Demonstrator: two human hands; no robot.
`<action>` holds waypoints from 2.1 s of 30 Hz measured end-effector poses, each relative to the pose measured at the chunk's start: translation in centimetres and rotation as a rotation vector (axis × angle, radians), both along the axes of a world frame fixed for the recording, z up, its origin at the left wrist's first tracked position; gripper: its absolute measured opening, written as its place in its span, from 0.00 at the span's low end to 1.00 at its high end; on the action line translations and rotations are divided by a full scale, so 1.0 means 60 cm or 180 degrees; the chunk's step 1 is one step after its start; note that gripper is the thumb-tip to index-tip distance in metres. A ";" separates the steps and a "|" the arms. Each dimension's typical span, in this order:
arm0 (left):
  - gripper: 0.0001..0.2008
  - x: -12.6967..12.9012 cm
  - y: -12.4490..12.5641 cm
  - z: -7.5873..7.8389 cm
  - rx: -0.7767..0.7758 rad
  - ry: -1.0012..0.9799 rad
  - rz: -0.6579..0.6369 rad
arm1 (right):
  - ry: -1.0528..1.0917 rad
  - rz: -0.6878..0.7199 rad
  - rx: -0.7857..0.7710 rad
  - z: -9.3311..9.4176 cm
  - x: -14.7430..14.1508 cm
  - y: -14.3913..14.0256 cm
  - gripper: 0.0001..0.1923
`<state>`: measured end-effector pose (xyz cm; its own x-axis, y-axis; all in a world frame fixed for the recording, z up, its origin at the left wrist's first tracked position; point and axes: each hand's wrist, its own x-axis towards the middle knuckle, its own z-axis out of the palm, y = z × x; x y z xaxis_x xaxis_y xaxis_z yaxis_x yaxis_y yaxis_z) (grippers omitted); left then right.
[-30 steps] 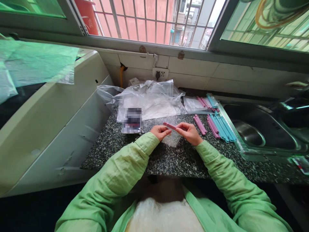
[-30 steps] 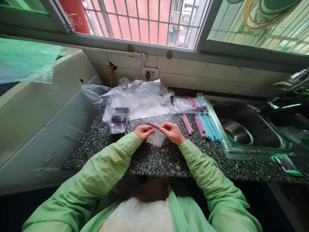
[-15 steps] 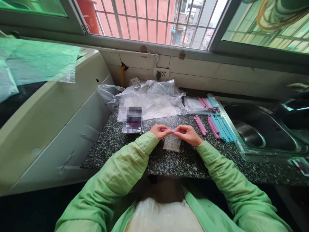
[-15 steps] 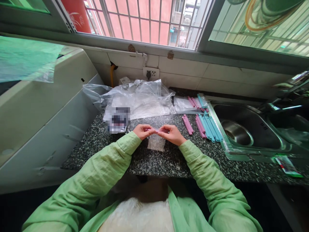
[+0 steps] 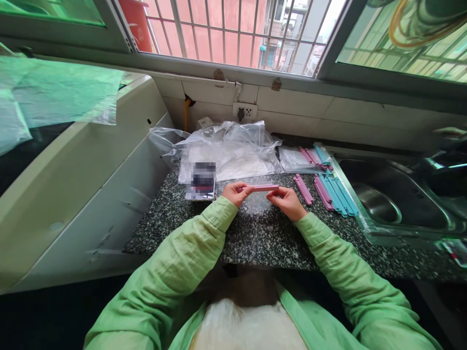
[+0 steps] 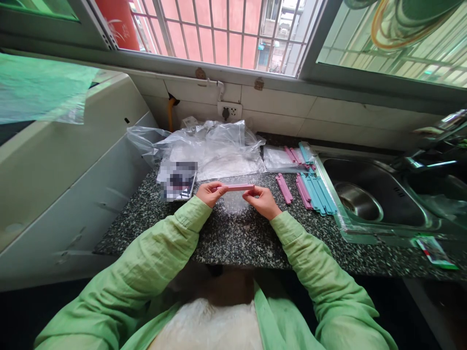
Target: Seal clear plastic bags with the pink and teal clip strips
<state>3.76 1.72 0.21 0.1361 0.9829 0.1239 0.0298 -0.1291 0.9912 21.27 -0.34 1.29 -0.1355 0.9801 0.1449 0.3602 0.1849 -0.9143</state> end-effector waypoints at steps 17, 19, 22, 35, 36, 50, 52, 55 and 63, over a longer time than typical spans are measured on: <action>0.19 -0.001 -0.001 0.002 0.0034 -0.0039 0.0150 | 0.0038 0.0058 -0.0019 -0.006 -0.005 0.000 0.12; 0.20 -0.001 0.000 0.004 0.0011 -0.0077 0.0195 | -0.0010 0.0101 -0.0015 -0.005 -0.005 -0.001 0.12; 0.20 -0.003 -0.001 0.009 -0.0005 -0.0117 0.0321 | -0.0140 0.0170 0.0013 -0.002 -0.004 -0.002 0.12; 0.20 -0.005 -0.003 0.011 0.0215 -0.0125 0.0622 | -0.0328 0.0166 0.0134 -0.004 -0.006 -0.001 0.11; 0.20 -0.004 -0.003 0.012 0.0223 -0.0137 0.0634 | -0.0333 0.0167 0.0139 -0.004 -0.006 -0.001 0.11; 0.19 -0.003 0.005 0.007 0.0073 -0.0517 0.0932 | -0.0504 0.0155 0.0190 -0.003 0.000 -0.001 0.10; 0.19 -0.004 0.005 0.007 0.0064 -0.0550 0.0990 | -0.0570 0.0160 0.0220 -0.004 0.000 -0.001 0.10; 0.19 -0.004 0.005 0.008 0.0078 -0.0586 0.1049 | -0.0664 0.0168 0.0257 -0.006 -0.001 0.000 0.10; 0.17 -0.004 0.006 0.005 0.0215 -0.0613 0.1066 | -0.0816 0.0195 0.0474 -0.011 -0.002 0.000 0.10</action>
